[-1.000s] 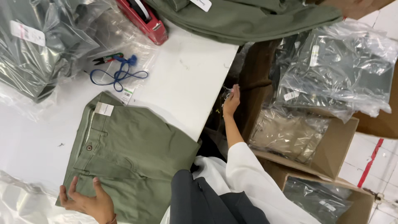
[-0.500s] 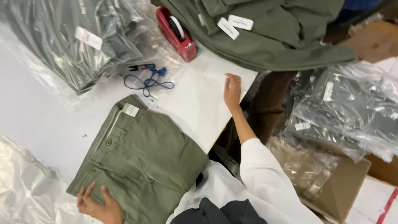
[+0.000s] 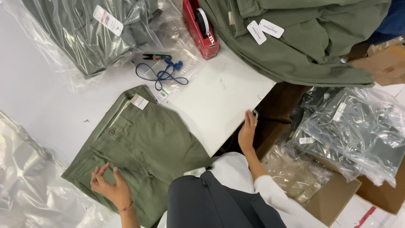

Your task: The person buttons green trousers, checks the attached tags, and uses a thread clipper to trim a loose thread before folding the pants on a work table.

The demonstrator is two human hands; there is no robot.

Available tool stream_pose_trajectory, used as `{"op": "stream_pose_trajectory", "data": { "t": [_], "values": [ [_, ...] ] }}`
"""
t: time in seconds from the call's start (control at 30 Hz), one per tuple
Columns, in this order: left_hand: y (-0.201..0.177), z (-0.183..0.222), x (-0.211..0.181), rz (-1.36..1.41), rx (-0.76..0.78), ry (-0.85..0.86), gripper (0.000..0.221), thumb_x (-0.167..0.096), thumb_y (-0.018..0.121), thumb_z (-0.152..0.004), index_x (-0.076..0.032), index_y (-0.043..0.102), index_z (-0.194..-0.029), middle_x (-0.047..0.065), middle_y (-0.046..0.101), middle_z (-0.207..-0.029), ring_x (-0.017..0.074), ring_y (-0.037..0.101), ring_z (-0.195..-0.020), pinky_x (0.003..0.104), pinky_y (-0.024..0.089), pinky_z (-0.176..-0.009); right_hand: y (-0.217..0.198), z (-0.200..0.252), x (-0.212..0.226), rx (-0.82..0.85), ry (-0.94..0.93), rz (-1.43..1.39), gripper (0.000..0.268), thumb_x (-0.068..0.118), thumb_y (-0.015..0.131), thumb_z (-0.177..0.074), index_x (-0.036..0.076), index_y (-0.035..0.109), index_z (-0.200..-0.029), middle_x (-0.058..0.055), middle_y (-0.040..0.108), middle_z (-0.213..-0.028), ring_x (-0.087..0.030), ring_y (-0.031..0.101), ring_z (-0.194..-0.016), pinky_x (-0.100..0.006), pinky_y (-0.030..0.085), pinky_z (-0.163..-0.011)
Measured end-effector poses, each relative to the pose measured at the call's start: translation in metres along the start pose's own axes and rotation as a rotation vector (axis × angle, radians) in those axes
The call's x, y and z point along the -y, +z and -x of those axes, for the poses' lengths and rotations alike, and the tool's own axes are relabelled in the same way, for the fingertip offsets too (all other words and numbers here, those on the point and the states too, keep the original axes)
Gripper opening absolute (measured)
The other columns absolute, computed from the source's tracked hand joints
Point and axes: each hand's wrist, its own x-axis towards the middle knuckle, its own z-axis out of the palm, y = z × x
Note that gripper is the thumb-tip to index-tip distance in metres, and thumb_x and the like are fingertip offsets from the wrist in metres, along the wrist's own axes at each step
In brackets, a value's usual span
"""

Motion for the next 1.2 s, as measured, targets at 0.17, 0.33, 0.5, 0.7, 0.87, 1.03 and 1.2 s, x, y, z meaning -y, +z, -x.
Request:
{"op": "stream_pose_trajectory", "data": {
  "t": [0.17,0.33,0.5,0.7,0.87,1.03,1.2],
  "values": [
    [0.010,-0.006,-0.008,0.001,-0.010,0.044,0.021,-0.011,0.060,-0.091,-0.010,0.057,-0.113,0.018,0.046,-0.126,0.0382,0.035,-0.129,0.052,0.024,-0.104,-0.012,-0.056,-0.020,-0.143,0.044,-0.079,0.031,-0.009,0.046,-0.086,0.005,0.067,-0.104,-0.013,0.050,-0.106,-0.033,0.050,-0.105,-0.058,0.021,-0.108],
    [0.001,-0.003,-0.013,0.039,0.079,-0.159,0.020,-0.006,0.060,-0.094,-0.008,0.052,-0.113,0.014,0.039,-0.126,0.0355,0.025,-0.131,0.057,0.022,-0.109,-0.042,-0.023,0.033,0.040,-0.147,0.022,0.037,0.002,0.046,-0.100,-0.019,0.044,-0.130,-0.035,0.041,-0.133,-0.051,0.036,-0.125,-0.056,0.029,-0.105],
    [0.009,0.039,0.063,-0.062,-0.004,-0.272,0.023,-0.012,0.065,-0.090,-0.014,0.054,-0.110,0.010,0.039,-0.125,0.0332,0.028,-0.130,0.056,0.025,-0.107,0.002,-0.044,0.083,0.036,-0.275,0.030,0.018,0.016,0.064,-0.093,0.012,0.063,-0.075,0.001,0.054,-0.081,-0.021,0.051,-0.087,-0.034,0.037,-0.077],
    [0.044,0.059,0.048,-0.107,0.068,-0.205,0.039,-0.028,0.056,-0.091,-0.008,0.050,-0.125,0.017,0.036,-0.143,0.0359,0.022,-0.141,0.059,0.020,-0.112,0.132,-0.242,0.246,-0.034,-0.716,0.132,0.017,0.014,0.051,-0.091,0.007,0.062,-0.101,-0.011,0.060,-0.096,-0.027,0.058,-0.090,-0.037,0.045,-0.075],
    [0.075,0.074,0.064,-0.286,-0.007,-0.049,0.050,-0.038,0.047,-0.094,-0.005,0.048,-0.131,0.017,0.034,-0.148,0.0354,0.022,-0.144,0.056,0.020,-0.116,0.155,-0.236,0.225,-0.189,-0.960,0.521,0.020,0.010,0.047,-0.082,0.005,0.063,-0.094,-0.013,0.062,-0.080,-0.028,0.058,-0.075,-0.035,0.047,-0.072],
    [0.091,0.075,0.069,-0.406,-0.093,-0.186,0.042,-0.038,0.044,-0.097,-0.008,0.054,-0.125,0.014,0.042,-0.146,0.0327,0.026,-0.146,0.053,0.020,-0.121,0.088,-0.232,0.115,0.273,-0.312,-0.258,0.035,0.011,0.036,-0.099,0.011,0.052,-0.129,-0.017,0.054,-0.118,-0.036,0.057,-0.101,-0.046,0.044,-0.084],
    [0.090,0.075,0.063,-0.391,-0.091,-0.168,0.043,-0.038,0.043,-0.099,-0.005,0.054,-0.125,0.015,0.041,-0.146,0.0331,0.025,-0.146,0.053,0.019,-0.121,0.020,-0.375,0.132,0.215,-0.274,-0.262,0.046,0.030,0.029,-0.103,0.001,0.048,-0.134,-0.020,0.055,-0.117,-0.033,0.050,-0.112,-0.044,0.039,-0.094]
  ]
}}
